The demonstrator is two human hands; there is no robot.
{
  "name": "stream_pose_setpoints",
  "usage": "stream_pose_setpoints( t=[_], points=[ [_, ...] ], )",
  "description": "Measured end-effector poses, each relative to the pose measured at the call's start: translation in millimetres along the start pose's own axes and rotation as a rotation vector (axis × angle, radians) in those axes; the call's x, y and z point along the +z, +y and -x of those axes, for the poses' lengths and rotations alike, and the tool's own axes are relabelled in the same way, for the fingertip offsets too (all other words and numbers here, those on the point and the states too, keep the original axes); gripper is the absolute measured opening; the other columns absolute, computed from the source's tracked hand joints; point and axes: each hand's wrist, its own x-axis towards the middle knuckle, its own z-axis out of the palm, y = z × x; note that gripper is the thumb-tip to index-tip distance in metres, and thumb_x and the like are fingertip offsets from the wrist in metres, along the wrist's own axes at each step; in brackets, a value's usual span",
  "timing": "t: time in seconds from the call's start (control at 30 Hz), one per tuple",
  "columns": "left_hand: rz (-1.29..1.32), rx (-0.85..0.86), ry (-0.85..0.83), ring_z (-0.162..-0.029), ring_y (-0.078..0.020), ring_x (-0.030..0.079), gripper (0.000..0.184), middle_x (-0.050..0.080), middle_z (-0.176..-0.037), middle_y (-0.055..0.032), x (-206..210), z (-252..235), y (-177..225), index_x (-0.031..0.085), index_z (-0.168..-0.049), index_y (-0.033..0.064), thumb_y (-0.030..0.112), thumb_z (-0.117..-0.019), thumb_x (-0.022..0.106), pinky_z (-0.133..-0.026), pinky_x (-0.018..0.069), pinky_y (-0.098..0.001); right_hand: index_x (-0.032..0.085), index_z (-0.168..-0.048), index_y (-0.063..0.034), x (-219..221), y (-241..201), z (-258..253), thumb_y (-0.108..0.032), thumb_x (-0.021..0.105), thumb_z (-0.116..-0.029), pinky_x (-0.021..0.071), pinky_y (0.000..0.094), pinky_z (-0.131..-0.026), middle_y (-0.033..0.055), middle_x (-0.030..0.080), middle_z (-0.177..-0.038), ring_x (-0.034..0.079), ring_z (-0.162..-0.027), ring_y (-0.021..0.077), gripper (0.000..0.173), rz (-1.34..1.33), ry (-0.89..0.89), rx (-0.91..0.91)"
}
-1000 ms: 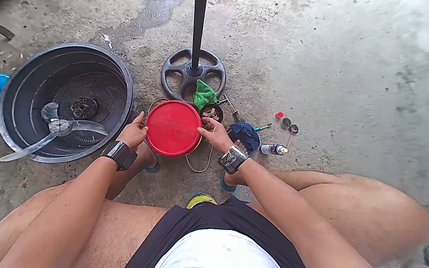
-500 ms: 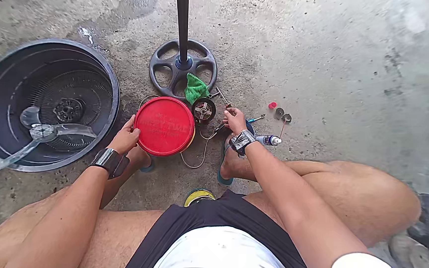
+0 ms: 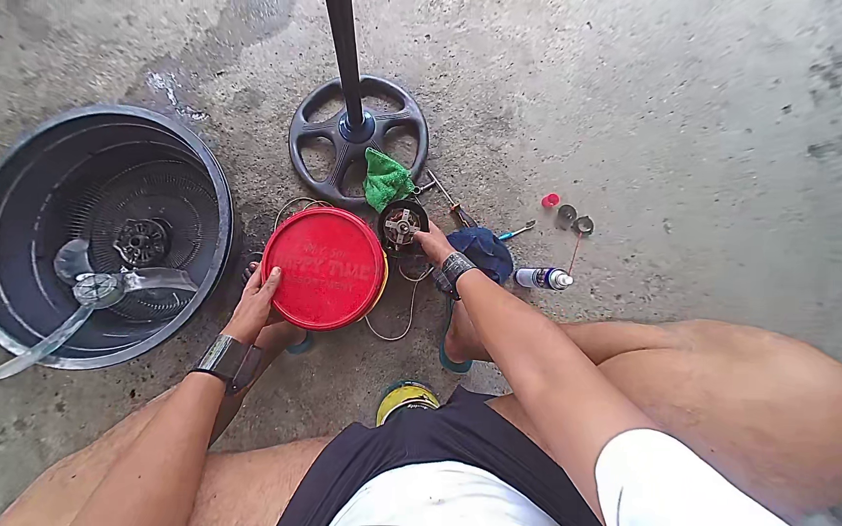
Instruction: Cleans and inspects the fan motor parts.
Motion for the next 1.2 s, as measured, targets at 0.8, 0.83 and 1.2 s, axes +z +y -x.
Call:
stream_pose_setpoints(
  t=[0.8, 0.83, 1.2],
  points=[
    [0.295, 0.371, 0.35, -0.101, -0.0197, 0.071, 0.095, 0.062, -0.127, -0.006, -90, 98, 138, 0.014, -0.16, 0.0284, 0.001, -0.0866, 0.068, -0.08, 0.0635, -0.0411, 0.058, -0.134, -0.0091, -52, -44, 57, -0.007, 0.067, -0.0936, 0.063, 0.0534, -0.072, 0.0185, 0.07, -0.114, 0.073, -0.092, 0.0324, 0.042, -0.165, -0.085, 0.019],
    [0.292, 0.375, 0.318, -0.095, -0.0166, 0.072, 0.097, 0.065, -0.118, -0.0023, -88, 99, 141, 0.014, -0.16, 0.0303, 0.001, -0.0862, 0.069, -0.078, 0.0639, -0.0386, 0.058, -0.133, -0.0081, -63, -68, 72, -0.007, 0.065, -0.0947, 0.0632, 0.0502, -0.07, 0.0175, 0.07, -0.11, 0.073, -0.088, 0.0301, 0.039, -0.118, -0.099, 0.009],
    [0.29, 0.415, 0.166, -0.059, -0.0158, 0.069, 0.126, 0.063, -0.07, -0.0015, 11, 69, 195, 0.002, -0.162, 0.0232, -0.003, -0.0714, 0.086, -0.062, 0.0649, -0.0329, 0.065, -0.11, -0.0079, -185, -215, 249, -0.005, 0.047, -0.0972, 0.0627, 0.0427, -0.064, 0.0083, 0.073, -0.096, 0.073, -0.079, 0.0214, 0.022, 0.061, 0.032, -0.175]
  ],
)
